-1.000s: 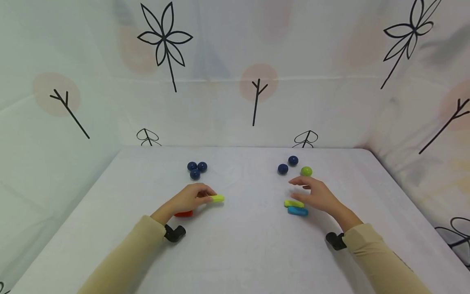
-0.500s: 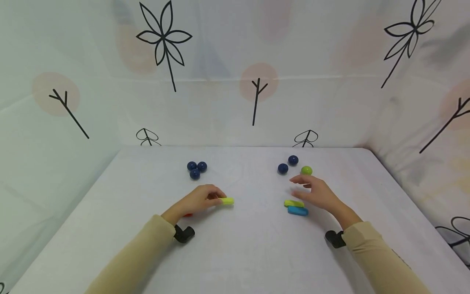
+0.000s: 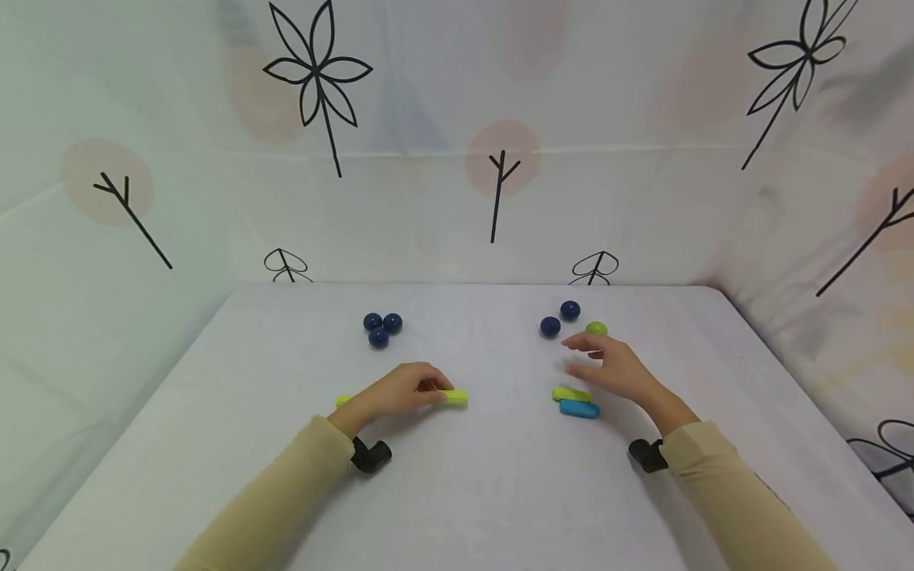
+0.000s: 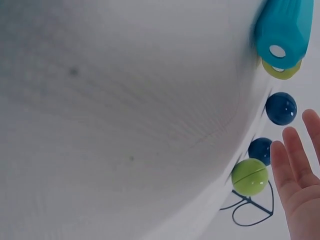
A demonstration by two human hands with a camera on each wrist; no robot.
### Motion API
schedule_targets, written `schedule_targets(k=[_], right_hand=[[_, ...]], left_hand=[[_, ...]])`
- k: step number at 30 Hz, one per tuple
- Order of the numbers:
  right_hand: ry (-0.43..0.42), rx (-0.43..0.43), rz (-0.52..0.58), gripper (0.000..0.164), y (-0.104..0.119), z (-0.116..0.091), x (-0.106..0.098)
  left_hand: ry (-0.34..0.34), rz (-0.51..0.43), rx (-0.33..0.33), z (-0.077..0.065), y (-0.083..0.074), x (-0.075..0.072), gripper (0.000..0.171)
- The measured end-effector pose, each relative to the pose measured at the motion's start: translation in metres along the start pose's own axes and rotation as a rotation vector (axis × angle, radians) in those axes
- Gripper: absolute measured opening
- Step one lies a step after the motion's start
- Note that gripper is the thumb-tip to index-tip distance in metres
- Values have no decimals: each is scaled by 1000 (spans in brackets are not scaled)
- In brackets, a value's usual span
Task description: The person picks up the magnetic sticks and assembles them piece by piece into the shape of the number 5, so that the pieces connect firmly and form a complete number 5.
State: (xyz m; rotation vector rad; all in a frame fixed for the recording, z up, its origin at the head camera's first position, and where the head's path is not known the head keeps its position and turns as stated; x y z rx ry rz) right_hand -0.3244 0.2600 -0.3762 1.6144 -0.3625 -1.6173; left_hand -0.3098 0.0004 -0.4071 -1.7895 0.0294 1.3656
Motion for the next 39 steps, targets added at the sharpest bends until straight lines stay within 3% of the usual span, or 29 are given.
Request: schedule_targets(k=[14, 39], right_hand=[[17, 6, -10, 42, -8, 15, -4], [71, -12, 12, 40, -18, 50, -9]], left_hand=[[40, -2, -46, 1, -2, 4, 15], [62, 3, -73, 0, -2, 8, 15]])
Point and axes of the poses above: each hand's wrist, its own z-axis towards the middle knuckle, its own x-axis out of the palm, y = z × x, the point moved 10 cm from there along z, towards the middle knuckle, and after that the axes turned 6 degrees about z, right-handed, at the moved point
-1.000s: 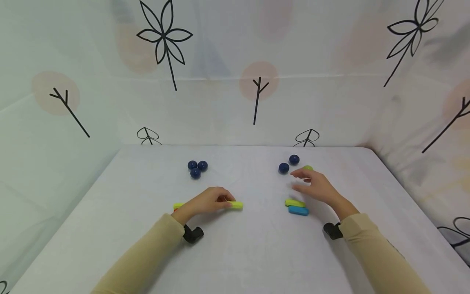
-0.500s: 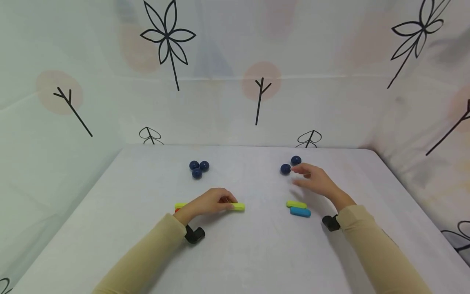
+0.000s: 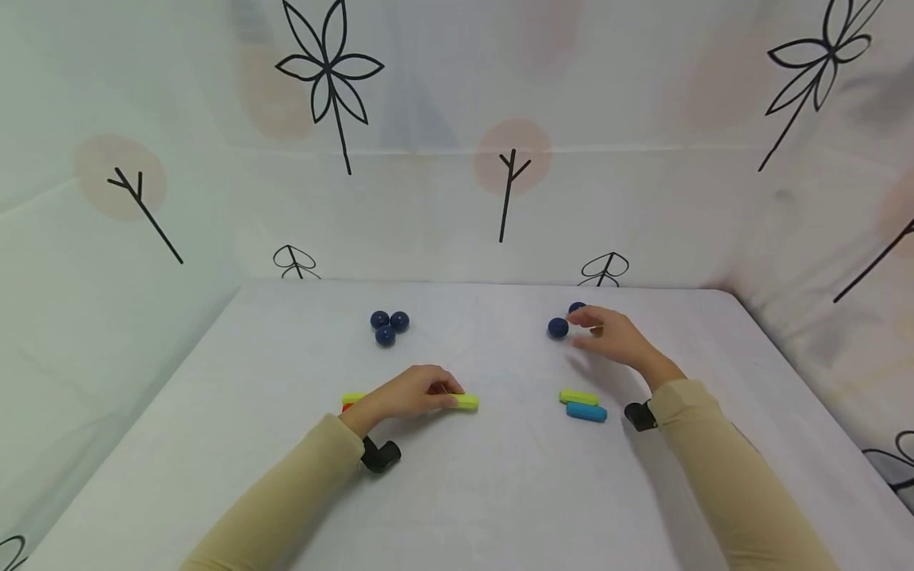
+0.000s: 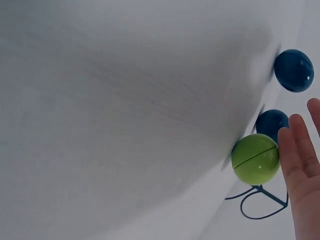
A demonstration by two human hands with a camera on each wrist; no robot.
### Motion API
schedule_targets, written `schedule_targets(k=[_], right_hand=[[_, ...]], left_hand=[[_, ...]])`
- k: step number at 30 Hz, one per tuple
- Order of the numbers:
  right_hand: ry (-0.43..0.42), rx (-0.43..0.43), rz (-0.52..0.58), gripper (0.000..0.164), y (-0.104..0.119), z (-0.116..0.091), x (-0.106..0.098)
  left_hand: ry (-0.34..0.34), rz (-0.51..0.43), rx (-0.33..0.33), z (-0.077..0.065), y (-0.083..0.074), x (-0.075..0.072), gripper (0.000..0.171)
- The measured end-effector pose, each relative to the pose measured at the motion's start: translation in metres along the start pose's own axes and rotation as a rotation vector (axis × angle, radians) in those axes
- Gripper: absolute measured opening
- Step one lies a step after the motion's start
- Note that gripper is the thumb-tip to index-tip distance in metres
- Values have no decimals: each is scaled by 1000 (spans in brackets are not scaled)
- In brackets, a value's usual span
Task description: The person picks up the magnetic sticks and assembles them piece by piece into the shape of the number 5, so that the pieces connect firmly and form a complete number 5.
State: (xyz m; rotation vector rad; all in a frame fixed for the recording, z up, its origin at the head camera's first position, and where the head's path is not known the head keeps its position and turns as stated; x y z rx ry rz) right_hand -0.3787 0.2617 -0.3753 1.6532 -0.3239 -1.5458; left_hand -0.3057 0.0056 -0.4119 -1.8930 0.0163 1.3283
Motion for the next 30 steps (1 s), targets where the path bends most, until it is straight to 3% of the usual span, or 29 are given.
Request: schedule_targets(k=[30], right_hand=[[63, -17, -59, 29, 5, 26, 13]], left_hand=[[1, -14, 1, -1, -1, 0, 15]])
Point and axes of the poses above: each hand's wrist, its own z-axis towards the middle knuckle, its own x-axis out of the palm, y = z × x, the point moved 10 cm from there along z, towards the middle knuckle, and after that the axes turned 6 degrees about z, right-handed, at the moved point
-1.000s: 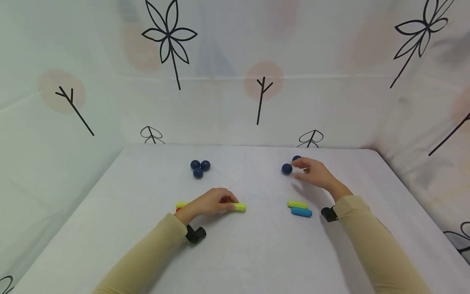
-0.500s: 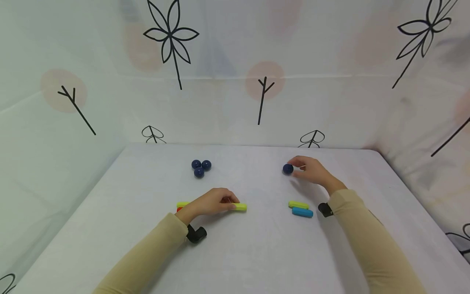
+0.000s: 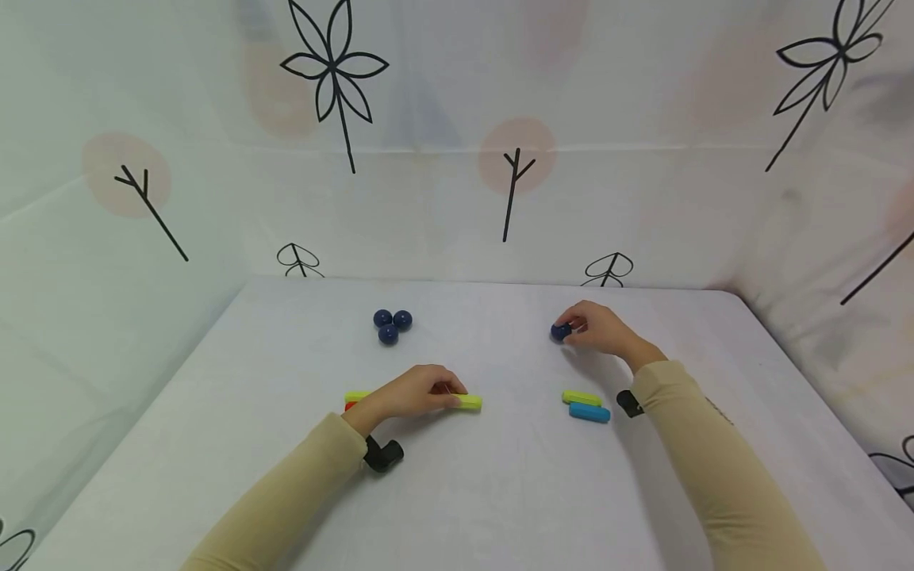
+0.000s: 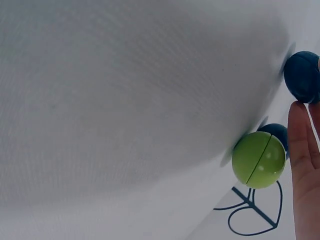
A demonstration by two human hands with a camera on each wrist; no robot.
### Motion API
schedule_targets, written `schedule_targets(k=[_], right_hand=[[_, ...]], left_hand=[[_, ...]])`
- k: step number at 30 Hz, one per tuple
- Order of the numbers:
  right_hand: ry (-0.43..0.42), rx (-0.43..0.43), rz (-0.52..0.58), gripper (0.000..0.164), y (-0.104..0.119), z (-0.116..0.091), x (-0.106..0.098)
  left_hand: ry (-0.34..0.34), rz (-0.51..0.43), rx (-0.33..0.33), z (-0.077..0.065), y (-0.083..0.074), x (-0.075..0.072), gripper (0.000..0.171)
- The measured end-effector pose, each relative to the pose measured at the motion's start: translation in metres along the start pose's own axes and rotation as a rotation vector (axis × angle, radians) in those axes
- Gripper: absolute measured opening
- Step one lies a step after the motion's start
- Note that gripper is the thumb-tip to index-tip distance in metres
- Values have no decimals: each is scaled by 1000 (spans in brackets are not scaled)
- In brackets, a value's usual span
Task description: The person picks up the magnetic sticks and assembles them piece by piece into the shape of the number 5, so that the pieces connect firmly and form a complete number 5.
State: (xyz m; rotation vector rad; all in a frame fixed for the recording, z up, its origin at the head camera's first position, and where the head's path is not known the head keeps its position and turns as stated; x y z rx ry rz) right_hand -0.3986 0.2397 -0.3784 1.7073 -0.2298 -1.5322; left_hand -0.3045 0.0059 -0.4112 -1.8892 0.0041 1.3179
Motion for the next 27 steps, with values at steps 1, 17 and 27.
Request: schedule_targets(k=[1, 17, 27], right_hand=[[2, -2, 5, 28, 0, 0, 0], [65, 44, -10, 28, 0, 0, 11], [90, 51, -25, 26, 5, -4, 18]], left_hand=[[0, -2, 1, 0, 0, 0, 15], [-2, 11, 12, 1, -1, 1, 15], [8, 3, -12, 0, -2, 1, 16]])
Point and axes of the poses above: each hand's wrist, its own z-axis towards the middle knuckle, its own x-axis out of the palm, y = z × x, the point moved 10 cm from there along z, towards the middle knuckle, and after that the axes turned 6 degrees about z, right-handed, at the moved point
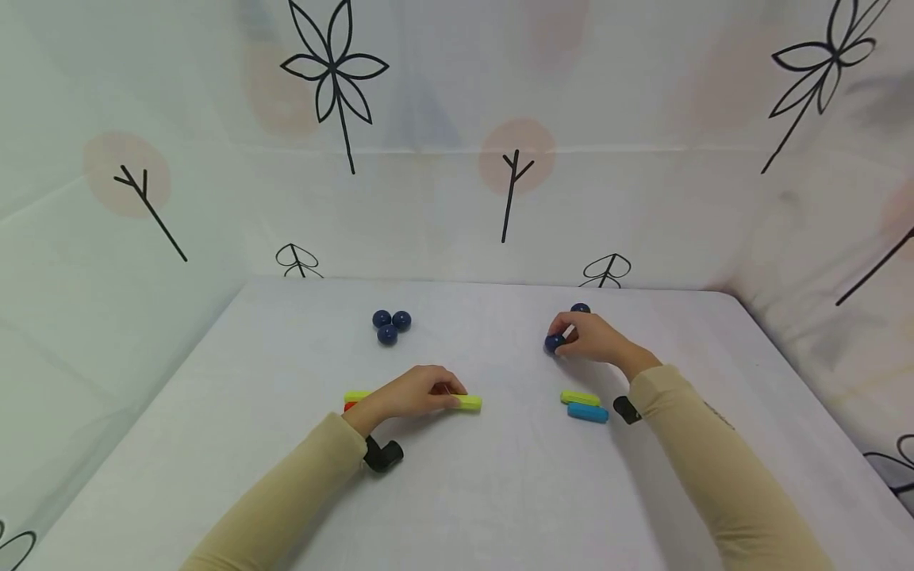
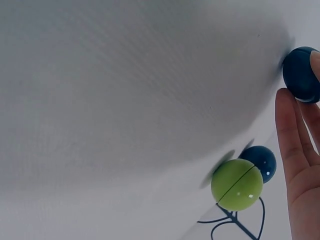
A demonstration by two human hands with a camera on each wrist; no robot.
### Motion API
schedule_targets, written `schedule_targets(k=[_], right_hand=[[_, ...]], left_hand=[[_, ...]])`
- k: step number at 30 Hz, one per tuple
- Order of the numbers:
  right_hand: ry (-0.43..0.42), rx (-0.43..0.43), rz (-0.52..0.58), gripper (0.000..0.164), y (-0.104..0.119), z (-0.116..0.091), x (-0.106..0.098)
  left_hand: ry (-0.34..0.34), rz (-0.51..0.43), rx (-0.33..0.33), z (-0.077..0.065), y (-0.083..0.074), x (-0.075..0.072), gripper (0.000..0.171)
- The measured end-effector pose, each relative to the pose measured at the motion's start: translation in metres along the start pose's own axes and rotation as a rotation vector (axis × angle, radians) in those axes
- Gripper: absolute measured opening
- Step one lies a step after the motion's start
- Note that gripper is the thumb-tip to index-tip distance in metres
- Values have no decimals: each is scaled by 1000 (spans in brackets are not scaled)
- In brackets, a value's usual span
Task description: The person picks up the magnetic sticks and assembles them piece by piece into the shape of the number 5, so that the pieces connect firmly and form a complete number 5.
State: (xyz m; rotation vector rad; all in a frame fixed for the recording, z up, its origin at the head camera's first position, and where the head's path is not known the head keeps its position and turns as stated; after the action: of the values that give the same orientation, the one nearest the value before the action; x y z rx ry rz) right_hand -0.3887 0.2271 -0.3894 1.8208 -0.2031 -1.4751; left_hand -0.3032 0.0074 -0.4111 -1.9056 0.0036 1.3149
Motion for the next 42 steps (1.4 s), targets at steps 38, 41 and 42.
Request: schedule_targets(k=[38, 41, 42], right_hand=[[115, -216, 157, 27, 68, -30, 46], [129, -233, 169, 27, 73, -31, 51], [133, -242, 172, 27, 75, -32, 53]], left_hand=[[-9, -13, -4, -1, 0, -1, 17], [-8, -11, -2, -1, 0, -1, 16], [-8, -10, 0, -1, 0, -1, 16]])
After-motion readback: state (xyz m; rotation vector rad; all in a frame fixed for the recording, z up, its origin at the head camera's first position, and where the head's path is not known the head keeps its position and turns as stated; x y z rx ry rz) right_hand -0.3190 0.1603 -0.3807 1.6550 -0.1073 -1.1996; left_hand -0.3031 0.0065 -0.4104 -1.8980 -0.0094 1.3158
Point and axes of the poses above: each hand's wrist, its own z-axis towards the middle knuckle, its own x-axis out of the palm, y = z × x, the point moved 10 cm from there along z, towards the middle knuckle, and after that the axes turned 6 degrees about z, right-handed, at the moved point
